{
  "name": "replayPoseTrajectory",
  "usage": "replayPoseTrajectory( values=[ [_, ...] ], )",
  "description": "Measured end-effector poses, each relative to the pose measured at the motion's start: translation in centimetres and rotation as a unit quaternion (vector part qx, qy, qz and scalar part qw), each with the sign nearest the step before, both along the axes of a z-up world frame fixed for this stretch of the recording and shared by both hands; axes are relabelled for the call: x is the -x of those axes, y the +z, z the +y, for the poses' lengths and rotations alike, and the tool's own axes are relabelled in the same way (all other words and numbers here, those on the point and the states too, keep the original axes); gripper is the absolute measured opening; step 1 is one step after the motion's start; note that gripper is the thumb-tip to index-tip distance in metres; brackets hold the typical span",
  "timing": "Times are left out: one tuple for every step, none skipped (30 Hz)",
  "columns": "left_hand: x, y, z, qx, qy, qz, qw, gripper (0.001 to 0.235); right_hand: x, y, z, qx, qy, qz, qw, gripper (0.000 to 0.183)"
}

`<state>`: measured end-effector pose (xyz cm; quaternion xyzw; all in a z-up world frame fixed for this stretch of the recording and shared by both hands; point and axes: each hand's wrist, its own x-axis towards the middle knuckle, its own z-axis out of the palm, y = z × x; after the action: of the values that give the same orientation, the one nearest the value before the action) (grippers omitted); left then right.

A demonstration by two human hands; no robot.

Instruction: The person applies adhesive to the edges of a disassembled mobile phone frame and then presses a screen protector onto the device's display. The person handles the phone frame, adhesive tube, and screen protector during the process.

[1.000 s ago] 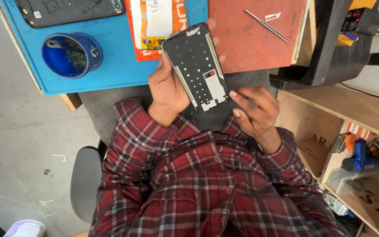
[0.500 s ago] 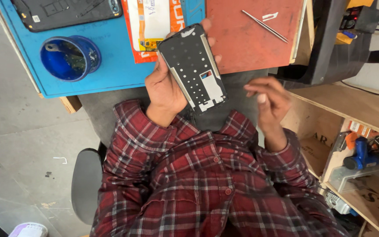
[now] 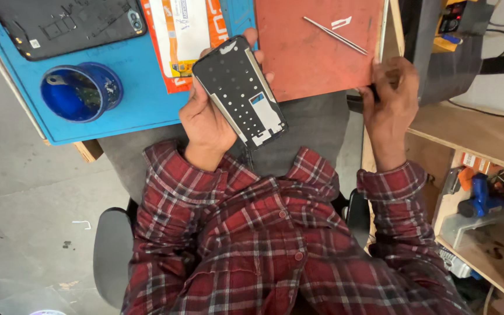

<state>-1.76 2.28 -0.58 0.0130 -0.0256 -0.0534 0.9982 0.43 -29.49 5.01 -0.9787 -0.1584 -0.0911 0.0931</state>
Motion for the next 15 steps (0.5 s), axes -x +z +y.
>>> replayPoseTrajectory(
  values=[
    [0.1, 0.0, 0.0, 0.0, 0.002, 0.004, 1.0, 0.041, 0.1, -0.1, -0.1, -0.003, 0.01, -0.018, 1.0, 0.046],
    [0.2, 0.0, -0.1, 0.004, 0.002, 0.01, 1.0, 0.04, 0.2, -0.2, -0.1, 0.006, 0.02, -0.031, 0.999, 0.042],
    [0.3, 0.0, 0.0, 0.002, 0.002, 0.013, 1.0, 0.041, 0.4, -0.5, -0.1, 0.015, 0.028, -0.042, 0.999, 0.038],
    [0.3, 0.0, 0.0, -0.001, 0.003, 0.016, 1.0, 0.041, 0.5, -0.7, -0.2, 0.024, 0.037, -0.054, 0.998, 0.034],
    [0.3, 0.0, 0.0, -0.008, 0.003, 0.014, 1.0, 0.043, 0.4, -0.8, -0.3, 0.024, 0.045, -0.061, 0.997, 0.031],
    [0.2, 0.1, 0.0, -0.008, 0.002, 0.016, 1.0, 0.043, 0.3, -0.9, -0.5, 0.023, 0.054, -0.068, 0.996, 0.029],
    [0.1, 0.3, -0.1, -0.008, 0.002, 0.016, 1.0, 0.043, 0.0, -0.9, -0.7, 0.023, 0.064, -0.077, 0.995, 0.027],
    [0.0, 0.5, -0.1, -0.001, 0.002, 0.021, 1.0, 0.041, -0.2, -1.0, -0.8, 0.028, 0.074, -0.086, 0.993, 0.023],
    [0.2, 0.7, 0.0, -0.002, 0.005, 0.022, 1.0, 0.04, -0.2, -1.0, -0.9, 0.033, 0.086, -0.093, 0.991, 0.021],
    [0.3, 0.9, 0.1, -0.004, 0.008, 0.023, 1.0, 0.039, -0.2, -1.0, -0.8, 0.037, 0.098, -0.101, 0.989, 0.023],
    [0.5, 1.2, 0.4, -0.017, 0.014, 0.018, 1.0, 0.039, -0.2, -0.8, -0.7, 0.005, 0.107, -0.081, 0.991, 0.02],
    [0.7, 1.5, 0.8, -0.029, 0.02, 0.018, 0.999, 0.039, 0.1, -0.3, -0.6, -0.026, 0.116, -0.062, 0.991, 0.019],
    [1.1, 1.9, 1.2, -0.044, 0.031, 0.02, 0.998, 0.04, 0.4, 0.0, -0.2, -0.06, 0.129, -0.041, 0.989, 0.02],
    [1.6, 2.2, 1.7, -0.057, 0.042, 0.027, 0.997, 0.042, 0.7, 0.4, 0.4, -0.102, 0.115, -0.024, 0.988, 0.019],
    [2.2, 2.6, 2.2, -0.068, 0.057, 0.032, 0.996, 0.044, 1.0, 0.9, 1.0, -0.143, 0.103, -0.006, 0.984, 0.02]
  ],
)
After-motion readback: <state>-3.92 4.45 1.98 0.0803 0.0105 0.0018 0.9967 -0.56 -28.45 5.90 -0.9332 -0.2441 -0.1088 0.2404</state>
